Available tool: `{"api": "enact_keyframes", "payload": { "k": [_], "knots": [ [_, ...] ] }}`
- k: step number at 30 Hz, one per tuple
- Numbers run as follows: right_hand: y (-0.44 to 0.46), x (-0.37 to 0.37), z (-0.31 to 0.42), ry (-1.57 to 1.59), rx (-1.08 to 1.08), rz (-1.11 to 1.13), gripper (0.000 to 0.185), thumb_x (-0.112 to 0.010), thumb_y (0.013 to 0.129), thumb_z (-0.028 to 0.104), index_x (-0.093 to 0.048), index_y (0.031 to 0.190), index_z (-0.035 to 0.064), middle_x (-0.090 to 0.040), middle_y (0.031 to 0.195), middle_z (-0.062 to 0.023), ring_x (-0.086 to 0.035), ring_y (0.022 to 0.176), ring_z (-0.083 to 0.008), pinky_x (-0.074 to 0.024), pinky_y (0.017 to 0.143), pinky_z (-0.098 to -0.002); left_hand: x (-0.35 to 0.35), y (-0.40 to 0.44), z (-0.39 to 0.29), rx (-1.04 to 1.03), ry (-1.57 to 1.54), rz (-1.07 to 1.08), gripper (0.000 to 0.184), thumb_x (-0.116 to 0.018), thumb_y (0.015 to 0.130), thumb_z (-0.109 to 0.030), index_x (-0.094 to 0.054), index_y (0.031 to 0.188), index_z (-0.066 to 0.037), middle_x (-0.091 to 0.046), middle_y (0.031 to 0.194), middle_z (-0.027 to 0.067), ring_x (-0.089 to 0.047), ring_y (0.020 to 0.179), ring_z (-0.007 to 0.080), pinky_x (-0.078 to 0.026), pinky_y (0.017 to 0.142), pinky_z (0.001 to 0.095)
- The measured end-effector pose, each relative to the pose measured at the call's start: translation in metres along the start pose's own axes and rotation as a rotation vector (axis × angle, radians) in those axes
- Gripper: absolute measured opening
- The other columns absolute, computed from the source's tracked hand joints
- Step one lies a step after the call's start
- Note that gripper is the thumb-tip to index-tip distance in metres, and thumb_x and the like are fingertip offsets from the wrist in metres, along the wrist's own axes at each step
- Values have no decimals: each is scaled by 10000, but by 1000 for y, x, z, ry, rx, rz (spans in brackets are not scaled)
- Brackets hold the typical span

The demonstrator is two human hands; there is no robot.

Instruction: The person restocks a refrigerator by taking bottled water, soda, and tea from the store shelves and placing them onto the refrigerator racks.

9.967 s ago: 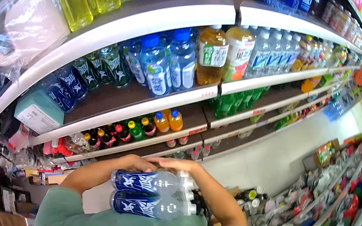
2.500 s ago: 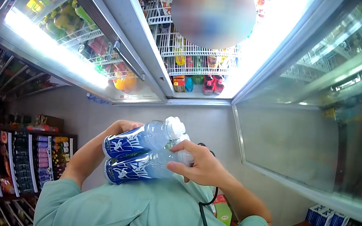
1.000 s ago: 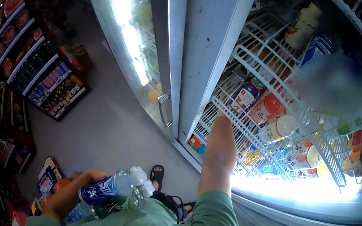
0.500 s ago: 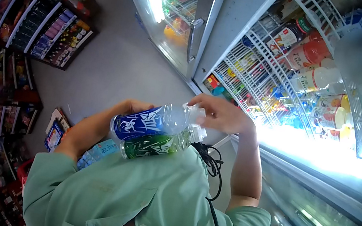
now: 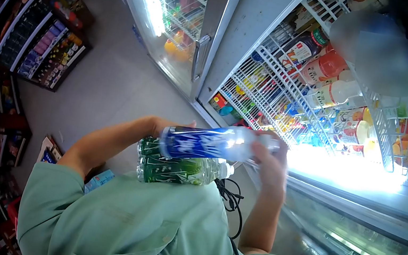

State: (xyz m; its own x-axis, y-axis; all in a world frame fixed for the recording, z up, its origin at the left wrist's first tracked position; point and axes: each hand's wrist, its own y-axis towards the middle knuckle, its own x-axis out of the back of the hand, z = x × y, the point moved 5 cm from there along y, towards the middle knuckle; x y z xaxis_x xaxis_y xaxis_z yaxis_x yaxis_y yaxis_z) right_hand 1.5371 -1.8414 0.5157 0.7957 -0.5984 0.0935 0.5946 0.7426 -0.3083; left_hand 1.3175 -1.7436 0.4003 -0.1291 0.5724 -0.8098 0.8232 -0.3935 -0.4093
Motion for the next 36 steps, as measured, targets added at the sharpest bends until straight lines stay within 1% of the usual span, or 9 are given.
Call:
{"api": "enact_keyframes", "payload": {
  "k": [2, 5, 12, 22, 25, 29, 32, 35, 36],
  "knots": [
    [-2, 30, 20, 232, 60, -5, 405, -688, 761, 127, -534, 1116, 10, -613, 805, -67, -506, 527, -74, -392, 445, -187, 23, 9, 17, 93, 28, -143, 580, -537, 886, -494, -520, 1225, -24, -641, 1049, 116, -643, 827, 171, -556, 746, 321],
    [-2, 53, 39, 208, 129, 90, 364, -693, 757, 114, -556, 1078, 12, -599, 765, -49, -488, 527, -61, -368, 435, -172, 33, 0, 22, 169, 142, -157, 685, -760, 719, -250, -456, 1264, 31, -597, 1117, 152, -606, 962, 222, -507, 858, 348],
    [60, 8, -2, -618, 1016, -287, 387, -770, 681, 59, -588, 1022, 42, -561, 907, -73, -565, 796, -216, -461, 691, -323, 22, -11, 26, -15, 265, -88, 784, -775, 660, -80, -380, 1335, -17, -569, 1182, 161, -596, 1012, 246, -506, 876, 365],
    [196, -84, -23, -681, 958, -309, 420, -713, 733, 166, -564, 1110, 56, -552, 1058, -195, -545, 987, -382, -463, 813, -459, 29, -47, 50, -230, 284, -164, 860, -773, 635, -117, -332, 1366, -15, -413, 1340, 100, -385, 1249, 226, -280, 1068, 335],
    [256, -93, -34, -564, 461, -341, 458, -656, 803, 297, -557, 1190, 73, -500, 1220, -251, -474, 1146, -379, -366, 978, -475, 12, -57, 52, -245, 145, -179, 911, -776, 617, -130, -299, 1385, -13, -370, 1377, 96, -332, 1288, 228, -230, 1092, 339],
    [337, -97, -50, -1035, 434, -324, 604, -390, 905, 448, -338, 1409, 120, -300, 1465, -175, -280, 1350, -348, -221, 1105, -459, 16, -67, 63, -284, 121, -257, 948, -781, 553, -101, -314, 1376, -41, -371, 1392, 99, -364, 1258, 242, -264, 1070, 361],
    [335, -88, -54, -991, 334, -329, 573, -384, 895, 503, -517, 1282, 102, -448, 1362, -188, -394, 1279, -348, -287, 1068, -453, 24, -71, 69, -315, 143, -315, 970, -775, 562, -100, -289, 1398, -30, -393, 1371, 106, -369, 1259, 243, -264, 1071, 351],
    [223, -85, -31, -798, 441, -360, 591, -640, 776, 508, -608, 1033, -23, -624, 1024, -231, -593, 1009, -330, -463, 863, -405, 25, -67, 68, -323, 79, -307, 981, -781, 588, -126, -252, 1406, -11, -398, 1343, 119, -354, 1275, 244, -241, 1087, 336],
    [204, -91, -43, -893, 286, -8, 620, -592, 791, 566, -616, 938, -36, -640, 941, -215, -620, 890, -320, -482, 813, -405, 22, -66, 62, -332, 78, -288, 958, -779, 598, -120, -264, 1398, -10, -410, 1333, 118, -376, 1256, 239, -262, 1077, 337]
  ]
}}
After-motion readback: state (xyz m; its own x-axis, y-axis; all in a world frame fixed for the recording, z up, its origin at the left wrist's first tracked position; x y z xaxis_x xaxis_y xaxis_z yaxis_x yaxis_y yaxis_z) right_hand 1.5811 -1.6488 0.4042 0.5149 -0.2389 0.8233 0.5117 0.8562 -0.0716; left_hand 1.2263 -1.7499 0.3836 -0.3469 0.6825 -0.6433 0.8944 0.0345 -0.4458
